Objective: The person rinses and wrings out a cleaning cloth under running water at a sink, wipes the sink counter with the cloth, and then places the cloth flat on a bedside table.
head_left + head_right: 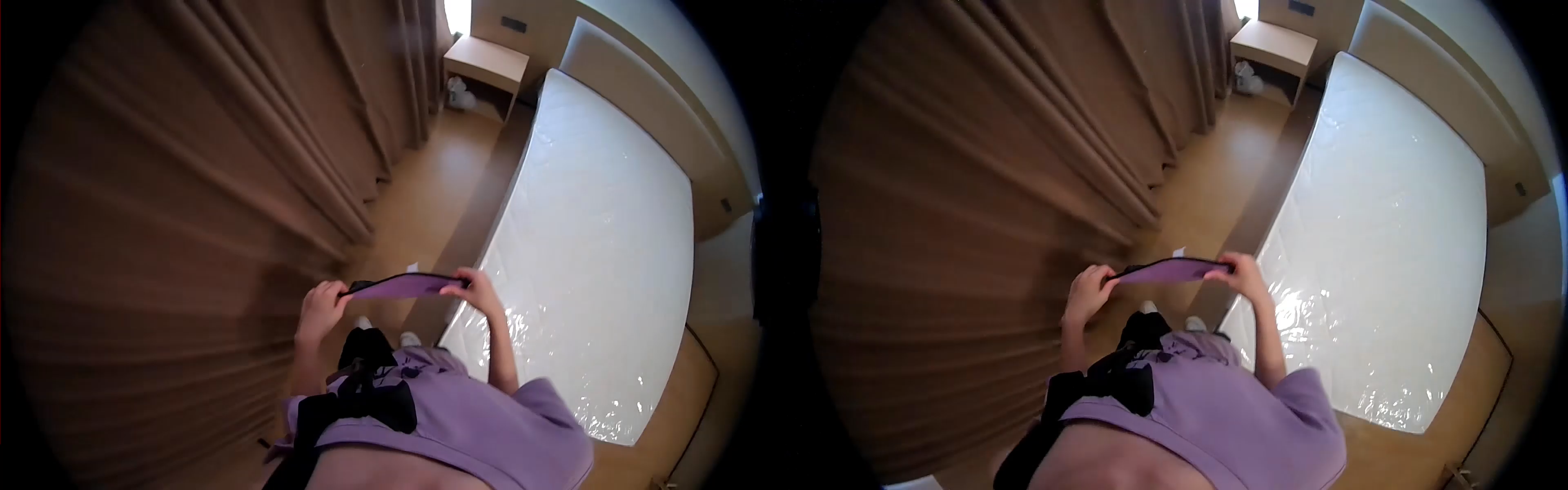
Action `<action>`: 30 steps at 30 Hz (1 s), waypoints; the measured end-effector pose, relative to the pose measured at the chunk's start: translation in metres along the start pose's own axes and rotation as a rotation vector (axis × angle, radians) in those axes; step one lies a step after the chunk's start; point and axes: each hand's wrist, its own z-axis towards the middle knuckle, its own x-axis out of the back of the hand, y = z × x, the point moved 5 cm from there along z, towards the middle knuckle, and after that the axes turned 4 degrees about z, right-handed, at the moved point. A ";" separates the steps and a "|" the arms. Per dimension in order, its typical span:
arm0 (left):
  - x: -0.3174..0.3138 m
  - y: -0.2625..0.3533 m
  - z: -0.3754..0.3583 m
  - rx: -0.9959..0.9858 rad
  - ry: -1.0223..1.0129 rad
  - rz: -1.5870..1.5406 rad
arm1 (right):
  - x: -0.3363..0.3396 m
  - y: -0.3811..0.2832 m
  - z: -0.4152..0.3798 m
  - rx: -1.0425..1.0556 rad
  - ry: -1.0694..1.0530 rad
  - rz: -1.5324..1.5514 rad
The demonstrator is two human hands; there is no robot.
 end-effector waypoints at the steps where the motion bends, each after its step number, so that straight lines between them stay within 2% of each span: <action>1: -0.002 -0.014 0.016 0.038 -0.017 -0.038 | -0.003 0.001 0.009 -0.011 -0.014 -0.029; 3: -0.013 -0.040 0.043 0.043 -0.044 -0.025 | -0.009 0.033 0.030 -0.019 0.004 0.039; 4: -0.022 -0.047 0.070 0.051 -0.088 -0.009 | -0.006 0.033 0.039 0.026 0.031 -0.045; 5: -0.025 -0.048 0.106 0.026 -0.079 -0.026 | -0.006 0.039 0.047 -0.024 0.092 -0.011; 7: -0.032 -0.061 0.129 0.141 -0.213 -0.057 | -0.007 0.058 0.067 -0.059 0.047 -0.128; 8: -0.027 -0.057 0.153 0.056 -0.201 -0.045 | -0.005 0.060 0.080 -0.095 0.078 -0.111; 9: -0.023 -0.054 0.176 0.070 -0.193 -0.101 | 0.000 0.061 0.092 -0.115 0.129 -0.100; 10: -0.023 -0.055 0.201 0.038 -0.227 -0.081 | 0.006 0.061 0.108 -0.231 0.080 -0.131; 11: -0.025 -0.055 0.235 -0.004 -0.238 -0.069 | 0.021 0.063 0.138 -0.221 0.130 -0.144; 12: -0.024 -0.029 0.197 -0.032 -0.221 -0.133 | 0.025 0.060 0.095 -0.150 0.140 -0.266; 13: -0.022 -0.033 0.263 -0.072 -0.272 -0.150 | 0.037 0.062 0.132 -0.165 0.148 -0.390; 15: -0.028 -0.013 0.345 -0.212 -0.279 -0.090 | 0.079 0.046 0.174 -0.170 0.203 -0.358; 17: -0.027 0.028 0.416 -0.378 -0.284 -0.013 | 0.124 0.035 0.198 -0.228 0.427 -0.266; 18: -0.024 0.052 0.445 -0.536 -0.217 -0.038 | 0.139 0.030 0.203 -0.255 0.462 -0.266; 19: -0.017 0.065 0.425 -0.575 -0.205 -0.040 | 0.134 0.019 0.172 -0.324 0.496 -0.246; 20: -0.024 0.090 0.482 -0.622 -0.235 -0.080 | 0.163 0.032 0.204 -0.425 0.520 -0.215; 22: -0.053 0.128 0.542 -0.772 -0.237 -0.178 | 0.189 0.076 0.218 -0.488 0.585 -0.210; 23: -0.064 0.146 0.570 -0.788 -0.235 -0.191 | 0.203 0.097 0.223 -0.537 0.610 -0.198; 25: -0.094 0.172 0.602 -0.737 -0.365 -0.215 | 0.230 0.126 0.238 -0.554 0.687 -0.247; 27: -0.105 0.193 0.626 -0.744 -0.319 -0.239 | 0.263 0.146 0.266 -0.527 0.704 -0.268; 30: -0.106 0.208 0.669 -0.641 -0.328 -0.290 | 0.325 0.157 0.323 -0.498 0.656 -0.339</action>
